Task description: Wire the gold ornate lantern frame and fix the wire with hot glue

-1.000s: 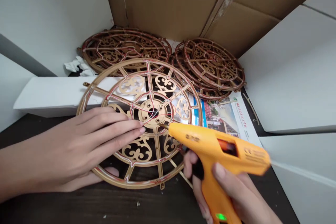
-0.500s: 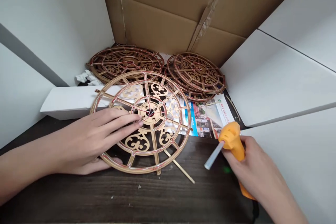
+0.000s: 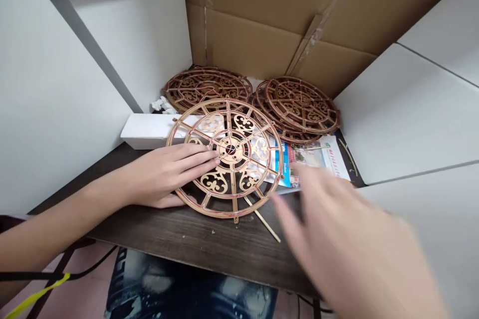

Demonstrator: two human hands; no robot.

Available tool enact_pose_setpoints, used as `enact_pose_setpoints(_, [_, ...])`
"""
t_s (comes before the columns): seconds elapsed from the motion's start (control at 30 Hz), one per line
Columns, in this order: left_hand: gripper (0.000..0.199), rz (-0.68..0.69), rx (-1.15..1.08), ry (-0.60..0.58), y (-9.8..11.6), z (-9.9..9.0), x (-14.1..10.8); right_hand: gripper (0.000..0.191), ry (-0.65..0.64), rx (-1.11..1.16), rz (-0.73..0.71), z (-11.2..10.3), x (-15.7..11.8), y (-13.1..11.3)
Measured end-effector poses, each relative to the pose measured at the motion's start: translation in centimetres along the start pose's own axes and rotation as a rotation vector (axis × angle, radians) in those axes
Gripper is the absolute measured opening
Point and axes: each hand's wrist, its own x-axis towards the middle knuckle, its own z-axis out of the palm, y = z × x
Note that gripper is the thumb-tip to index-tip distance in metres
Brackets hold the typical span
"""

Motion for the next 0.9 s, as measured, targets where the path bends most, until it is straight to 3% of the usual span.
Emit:
enact_pose_setpoints(0.07, [0.072, -0.02, 0.008, 0.005, 0.4, -0.1, -0.1, 0.03, -0.017, -0.124, -0.297, -0.1, 2.5, -4.1])
enact_pose_setpoints(0.13, [0.072, -0.044, 0.032, 0.01, 0.8, -0.2, -0.2, 0.021, -0.083, -0.106, -0.44, 0.6, 5.6, -6.3])
enact_pose_setpoints(0.27, [0.074, -0.078, 0.068, 0.023, 1.3, 0.1, -0.5, 0.017, -0.095, -0.058, -0.597, 2.2, 9.7, -6.5])
enact_pose_setpoints(0.47, [0.079, -0.108, 0.078, 0.007, 1.4, 0.2, -0.6, 0.016, -0.04, -0.047, -0.633, 3.3, 9.5, -5.9])
enact_pose_setpoints(0.6, [0.081, -0.106, 0.082, -0.046, 1.6, -0.9, -0.2, 0.017, -0.027, -0.025, -0.631, 4.0, 9.6, -5.8])
enact_pose_setpoints(0.73, [0.096, -0.091, 0.122, -0.131, 2.0, -2.3, 0.5, 0.021, -0.007, 0.002, -0.629, 4.3, 9.7, -5.8])
enact_pose_setpoints(0.9, [0.08, -0.162, 0.177, -0.1, 3.4, -2.3, 0.7, 0.023, 0.03, 0.04, -0.609, 4.2, 9.6, -6.6])
